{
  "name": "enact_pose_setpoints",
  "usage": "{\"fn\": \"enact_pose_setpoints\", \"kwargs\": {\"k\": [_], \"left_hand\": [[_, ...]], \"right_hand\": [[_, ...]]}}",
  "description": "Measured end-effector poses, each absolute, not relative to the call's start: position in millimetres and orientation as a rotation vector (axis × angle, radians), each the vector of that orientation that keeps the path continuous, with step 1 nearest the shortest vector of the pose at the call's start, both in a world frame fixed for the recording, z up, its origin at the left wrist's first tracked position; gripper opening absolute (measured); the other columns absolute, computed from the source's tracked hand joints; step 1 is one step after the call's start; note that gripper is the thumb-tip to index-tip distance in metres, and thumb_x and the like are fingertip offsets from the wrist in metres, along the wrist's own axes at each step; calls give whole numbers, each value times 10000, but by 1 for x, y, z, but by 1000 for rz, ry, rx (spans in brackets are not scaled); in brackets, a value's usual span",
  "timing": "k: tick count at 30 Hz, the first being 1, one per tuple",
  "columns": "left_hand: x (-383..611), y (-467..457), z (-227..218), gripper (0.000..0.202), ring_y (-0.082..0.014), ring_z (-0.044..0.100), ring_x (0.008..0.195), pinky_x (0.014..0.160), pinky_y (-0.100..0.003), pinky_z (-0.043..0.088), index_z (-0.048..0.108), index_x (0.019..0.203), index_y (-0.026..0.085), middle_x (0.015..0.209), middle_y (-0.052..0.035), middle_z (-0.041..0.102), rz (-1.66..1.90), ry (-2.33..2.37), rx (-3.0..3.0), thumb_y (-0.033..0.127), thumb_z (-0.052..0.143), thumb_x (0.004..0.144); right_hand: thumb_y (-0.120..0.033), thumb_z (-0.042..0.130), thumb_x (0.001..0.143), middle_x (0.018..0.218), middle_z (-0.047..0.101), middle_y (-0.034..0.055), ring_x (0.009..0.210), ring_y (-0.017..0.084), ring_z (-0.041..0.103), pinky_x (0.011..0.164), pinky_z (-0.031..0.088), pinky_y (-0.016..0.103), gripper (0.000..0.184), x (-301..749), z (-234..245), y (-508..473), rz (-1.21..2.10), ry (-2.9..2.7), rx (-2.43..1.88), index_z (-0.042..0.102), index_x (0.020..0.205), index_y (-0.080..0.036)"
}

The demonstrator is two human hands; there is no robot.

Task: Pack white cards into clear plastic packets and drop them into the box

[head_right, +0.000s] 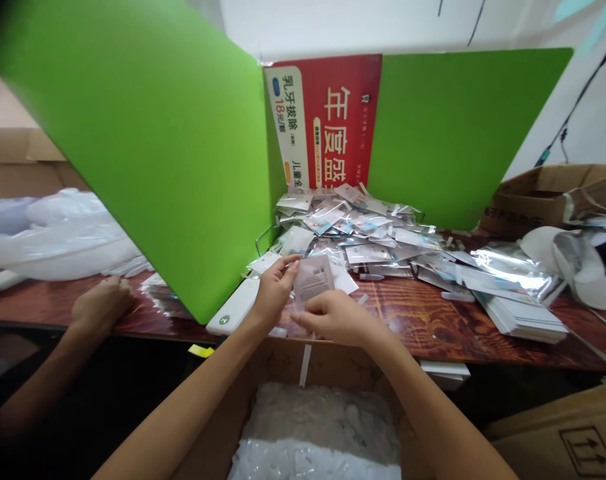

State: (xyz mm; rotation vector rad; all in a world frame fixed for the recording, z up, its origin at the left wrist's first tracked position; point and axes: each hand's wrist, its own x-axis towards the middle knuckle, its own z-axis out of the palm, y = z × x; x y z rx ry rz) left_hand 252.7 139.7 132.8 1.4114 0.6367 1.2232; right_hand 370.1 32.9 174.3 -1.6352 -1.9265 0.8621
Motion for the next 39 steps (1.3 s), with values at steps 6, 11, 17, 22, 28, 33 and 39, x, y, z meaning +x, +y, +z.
{"fn": "enact_pose_setpoints", "kwargs": {"k": [6,11,17,22,28,33,39], "left_hand": [[263,128,143,347,-141,577,629,539,-222,443,652,1001,153,731,-17,648,1005,557,1405,384,654,742],[264,120,147,378,-135,579,662,561,-214,441,669,997,151,796,-30,668,920,495,1441,416,685,727],[263,120,146,397,-103,534,570,514,-202,417,663,1006,156,701,4,632,858,458,1347,422,704,714],[260,122,150,496,-105,542,556,519,-208,421,641,1115,173,680,12,627,820,462,1213,382,736,676],[248,131,150,449,-100,531,563,519,-199,400,686,1107,177,679,-1,625,749,413,1117,288,711,673],[240,134,146,292,-103,519,573,528,-204,397,731,938,156,675,-11,621,810,401,1137,260,670,673],[249,132,144,193,-91,445,489,473,-203,333,697,812,161,556,26,522,766,424,1267,304,637,697]], "right_hand": [[-538,586,756,563,460,-21,534,112,416,504,316,246,404,401,172,29,533,-1194,-1632,465,578,-196],[-431,703,681,864,624,57,786,177,566,683,443,291,328,416,171,25,522,-913,-1549,594,848,-171],[-445,734,667,764,640,20,683,141,559,639,447,280,332,417,167,26,769,-1014,-1300,689,822,-155],[-369,799,601,743,653,8,654,131,566,604,448,263,308,419,164,27,884,-894,-1148,711,826,-179],[-307,811,575,690,638,-1,609,122,546,561,447,259,263,422,165,31,1023,-908,-1124,733,806,-207],[-287,763,608,711,652,8,634,132,545,566,439,265,216,421,162,37,1026,-987,-1103,738,812,-223],[-229,659,583,632,619,13,594,120,509,557,405,251,140,428,158,33,1018,-919,-1136,732,688,-169]]}}
